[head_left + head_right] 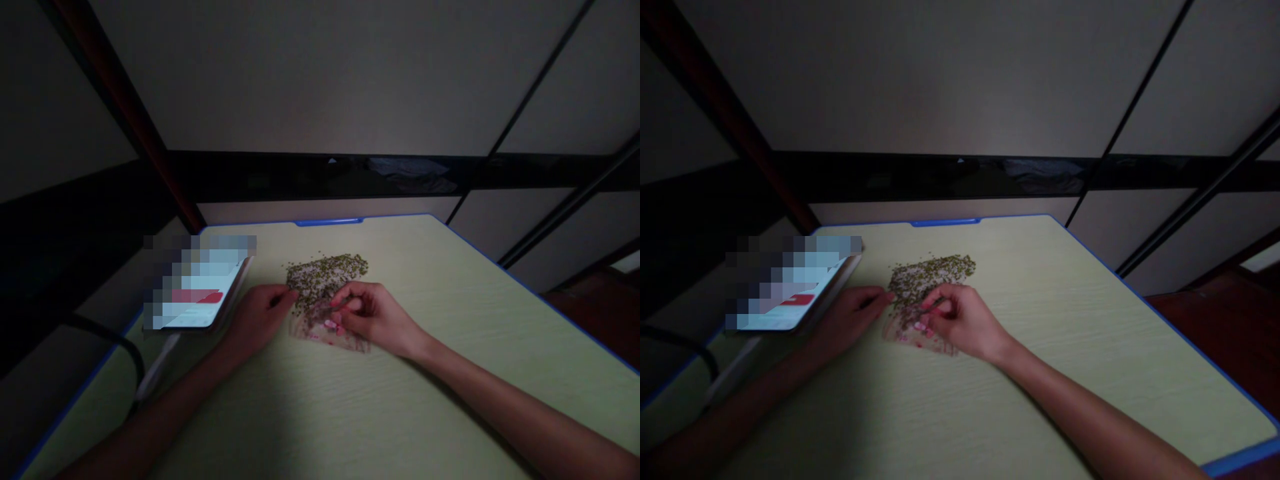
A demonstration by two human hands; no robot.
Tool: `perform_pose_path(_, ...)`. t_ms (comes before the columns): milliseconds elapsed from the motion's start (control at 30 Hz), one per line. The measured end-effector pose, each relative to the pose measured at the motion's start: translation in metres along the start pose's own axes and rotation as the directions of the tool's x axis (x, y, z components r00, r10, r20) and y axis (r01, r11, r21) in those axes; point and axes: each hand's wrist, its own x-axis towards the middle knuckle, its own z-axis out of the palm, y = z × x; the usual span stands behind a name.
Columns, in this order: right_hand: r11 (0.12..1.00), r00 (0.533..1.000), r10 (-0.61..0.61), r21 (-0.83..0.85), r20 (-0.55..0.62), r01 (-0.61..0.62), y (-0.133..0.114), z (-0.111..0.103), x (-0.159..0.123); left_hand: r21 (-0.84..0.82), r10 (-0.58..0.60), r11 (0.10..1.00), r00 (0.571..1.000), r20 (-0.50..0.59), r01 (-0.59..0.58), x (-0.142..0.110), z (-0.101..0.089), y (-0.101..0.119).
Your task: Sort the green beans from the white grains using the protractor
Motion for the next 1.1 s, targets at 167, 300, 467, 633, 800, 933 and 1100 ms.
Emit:
perform_pose_path(167,0.999,1.000,-0.015,-0.034,-0.026,0.015,0.004,0.001,0.005,-0.052,-0.012,0.999,0.999,-0.030,0.010,-0.001,-0.001,0.002)
perform_pose_path(300,0.998,0.995,-0.034,-0.061,-0.090,0.029,0.007,-0.011,0.010,-0.065,-0.027,0.998,0.999,-0.036,0.025,-0.001,-0.002,0.004)
perform_pose_path(467,0.995,0.984,-0.067,-0.088,-0.164,0.053,0.009,-0.030,0.014,-0.050,-0.012,0.999,0.999,-0.032,0.010,-0.001,-0.002,0.003)
perform_pose_path(633,0.996,0.964,-0.059,-0.083,-0.261,0.038,0.009,-0.049,0.016,-0.037,-0.001,0.999,1.000,-0.020,0.000,0.000,-0.001,0.001)
perform_pose_path(800,0.998,0.942,-0.036,-0.069,-0.335,0.014,0.009,-0.064,0.016,-0.017,-0.013,1.000,1.000,-0.017,0.013,0.000,-0.001,0.001)
perform_pose_path(933,0.998,0.925,-0.041,-0.066,-0.378,0.017,0.008,-0.070,0.014,-0.017,-0.019,1.000,1.000,-0.016,0.018,0.000,-0.002,0.001)
perform_pose_path(1100,0.999,0.940,-0.033,-0.030,-0.339,0.025,0.005,-0.058,0.010,-0.025,-0.030,0.999,0.999,-0.032,0.030,0.000,-0.002,0.003)
